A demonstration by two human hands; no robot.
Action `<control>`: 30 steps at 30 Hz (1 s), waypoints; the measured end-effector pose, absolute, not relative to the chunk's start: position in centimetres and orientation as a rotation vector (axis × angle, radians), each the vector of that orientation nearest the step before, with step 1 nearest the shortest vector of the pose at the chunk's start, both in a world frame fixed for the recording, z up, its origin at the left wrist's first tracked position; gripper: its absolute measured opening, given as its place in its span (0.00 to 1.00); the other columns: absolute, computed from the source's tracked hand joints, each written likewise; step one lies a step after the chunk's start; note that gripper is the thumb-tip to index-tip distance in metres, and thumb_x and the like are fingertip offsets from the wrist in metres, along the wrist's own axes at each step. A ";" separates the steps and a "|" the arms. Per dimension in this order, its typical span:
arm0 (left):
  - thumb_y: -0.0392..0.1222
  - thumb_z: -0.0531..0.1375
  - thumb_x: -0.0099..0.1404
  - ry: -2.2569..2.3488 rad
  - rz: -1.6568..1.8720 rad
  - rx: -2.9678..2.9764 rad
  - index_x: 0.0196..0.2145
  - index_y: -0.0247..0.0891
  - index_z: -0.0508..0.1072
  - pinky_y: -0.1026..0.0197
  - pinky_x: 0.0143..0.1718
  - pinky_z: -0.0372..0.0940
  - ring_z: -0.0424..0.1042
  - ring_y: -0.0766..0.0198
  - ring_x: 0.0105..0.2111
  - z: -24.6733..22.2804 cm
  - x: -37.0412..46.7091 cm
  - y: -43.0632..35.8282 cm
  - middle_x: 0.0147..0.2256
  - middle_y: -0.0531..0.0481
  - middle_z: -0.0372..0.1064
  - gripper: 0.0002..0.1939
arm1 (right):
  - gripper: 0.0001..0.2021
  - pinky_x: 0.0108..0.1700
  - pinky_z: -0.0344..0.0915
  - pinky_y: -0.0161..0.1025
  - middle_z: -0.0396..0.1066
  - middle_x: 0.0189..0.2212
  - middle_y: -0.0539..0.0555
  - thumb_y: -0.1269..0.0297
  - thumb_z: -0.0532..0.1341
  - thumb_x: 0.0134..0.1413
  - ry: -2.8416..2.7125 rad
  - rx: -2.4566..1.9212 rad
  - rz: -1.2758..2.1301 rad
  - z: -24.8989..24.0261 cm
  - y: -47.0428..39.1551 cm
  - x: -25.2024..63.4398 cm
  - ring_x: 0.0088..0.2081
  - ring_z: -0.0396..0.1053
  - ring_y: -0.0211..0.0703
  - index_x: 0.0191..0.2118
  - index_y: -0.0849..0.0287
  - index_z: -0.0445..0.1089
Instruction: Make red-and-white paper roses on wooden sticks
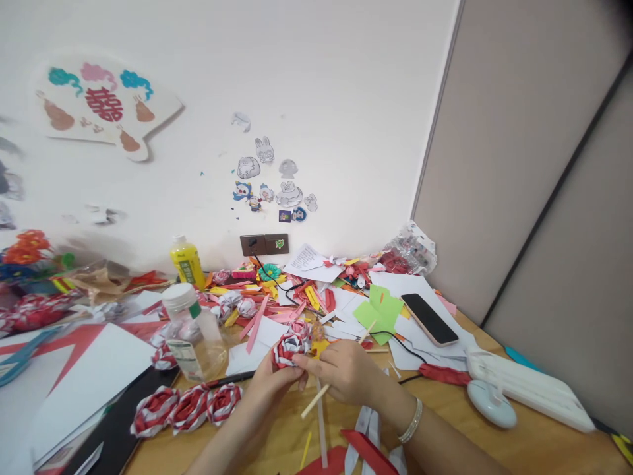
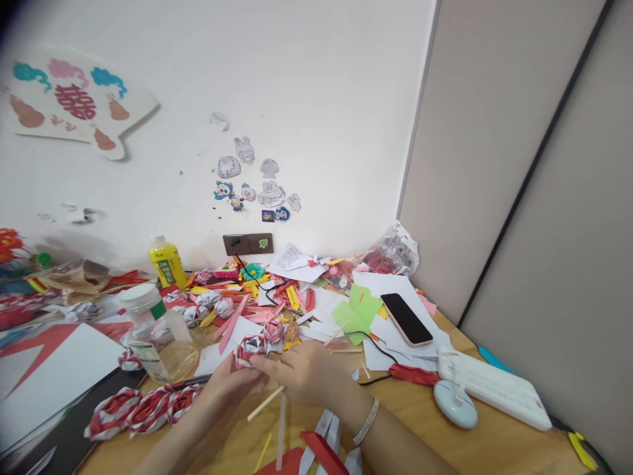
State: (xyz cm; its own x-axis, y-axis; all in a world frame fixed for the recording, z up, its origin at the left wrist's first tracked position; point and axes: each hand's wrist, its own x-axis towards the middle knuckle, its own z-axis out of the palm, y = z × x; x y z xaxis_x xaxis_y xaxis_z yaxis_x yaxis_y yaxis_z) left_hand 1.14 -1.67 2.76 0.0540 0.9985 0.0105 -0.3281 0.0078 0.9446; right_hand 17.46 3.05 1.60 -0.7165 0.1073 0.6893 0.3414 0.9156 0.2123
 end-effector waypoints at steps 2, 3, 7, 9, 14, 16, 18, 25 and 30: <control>0.37 0.65 0.44 0.925 1.312 0.996 0.23 0.36 0.66 0.65 0.24 0.57 0.61 0.69 0.21 2.9 1.2 -1.8 0.18 0.56 0.63 0.10 | 0.22 0.24 0.55 0.36 0.68 0.23 0.50 0.71 0.47 0.58 -2.337 -0.336 -0.365 1.6 3.0 17.5 0.23 0.62 0.39 0.58 0.62 0.53; 0.37 0.65 0.43 0.920 1.312 1.006 0.23 0.36 0.66 0.65 0.24 0.57 0.61 0.69 0.21 2.9 1.2 -1.8 0.18 0.56 0.64 0.10 | 0.23 0.24 0.54 0.36 0.68 0.24 0.50 0.71 0.47 0.57 -2.329 -0.357 -0.347 1.6 3.0 17.4 0.23 0.62 0.39 0.59 0.63 0.52; 0.36 0.65 0.43 0.879 1.290 1.032 0.24 0.36 0.67 0.65 0.24 0.56 0.61 0.68 0.20 3.1 1.3 -1.9 0.17 0.56 0.64 0.10 | 0.25 0.23 0.53 0.36 0.67 0.22 0.49 0.72 0.47 0.56 -2.343 -0.386 -0.373 1.7 3.1 17.4 0.22 0.61 0.40 0.60 0.63 0.50; 0.37 0.64 0.44 0.860 1.276 1.032 0.22 0.37 0.66 0.65 0.24 0.55 0.60 0.69 0.20 3.3 1.4 -2.0 0.16 0.56 0.63 0.09 | 0.25 0.23 0.51 0.36 0.66 0.21 0.48 0.73 0.47 0.56 -2.349 -0.384 -0.449 1.7 3.1 17.4 0.21 0.60 0.40 0.61 0.62 0.48; 0.38 0.65 0.45 0.849 1.264 0.978 0.23 0.36 0.66 0.64 0.25 0.56 0.60 0.68 0.21 3.5 1.4 -2.4 0.17 0.56 0.62 0.09 | 0.26 0.21 0.48 0.36 0.63 0.18 0.47 0.73 0.47 0.59 -2.324 -0.390 -0.612 1.8 3.0 17.4 0.20 0.57 0.39 0.63 0.64 0.43; 0.38 0.66 0.45 0.844 1.272 0.955 0.26 0.36 0.68 0.64 0.27 0.57 0.61 0.67 0.22 3.4 1.3 -2.5 0.19 0.55 0.63 0.10 | 0.26 0.22 0.48 0.36 0.63 0.19 0.47 0.73 0.47 0.60 -2.305 -0.384 -0.615 1.9 2.9 17.4 0.20 0.57 0.39 0.63 0.63 0.43; 0.37 0.66 0.45 0.817 1.278 0.950 0.30 0.36 0.69 0.63 0.27 0.58 0.63 0.67 0.23 3.2 1.1 -2.5 0.21 0.54 0.65 0.13 | 0.25 0.22 0.49 0.36 0.63 0.19 0.48 0.72 0.47 0.60 -2.281 -0.369 -0.567 2.0 2.8 17.4 0.21 0.58 0.39 0.63 0.63 0.44; 0.35 0.67 0.42 0.722 1.277 0.989 0.35 0.35 0.69 0.64 0.27 0.58 0.64 0.67 0.23 2.9 0.5 -2.2 0.23 0.51 0.70 0.21 | 0.25 0.22 0.52 0.37 0.64 0.20 0.49 0.72 0.45 0.57 -2.280 -0.339 -0.424 2.0 2.9 17.4 0.21 0.60 0.42 0.61 0.65 0.47; 0.34 0.67 0.41 0.758 1.296 0.976 0.36 0.35 0.69 0.64 0.27 0.58 0.64 0.67 0.23 2.9 0.5 -2.3 0.23 0.52 0.69 0.21 | 0.26 0.23 0.54 0.37 0.66 0.21 0.50 0.73 0.46 0.55 -2.300 -0.312 -0.299 1.4 3.2 17.4 0.22 0.61 0.41 0.60 0.65 0.48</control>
State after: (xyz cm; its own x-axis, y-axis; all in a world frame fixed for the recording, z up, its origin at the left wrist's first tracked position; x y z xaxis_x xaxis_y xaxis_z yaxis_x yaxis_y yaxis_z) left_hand 0.55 -2.32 2.92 0.1439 0.9873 0.0670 -0.4249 0.0005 0.9052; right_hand 17.41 3.16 1.39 -0.6658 0.1302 0.7347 0.3139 0.9421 0.1176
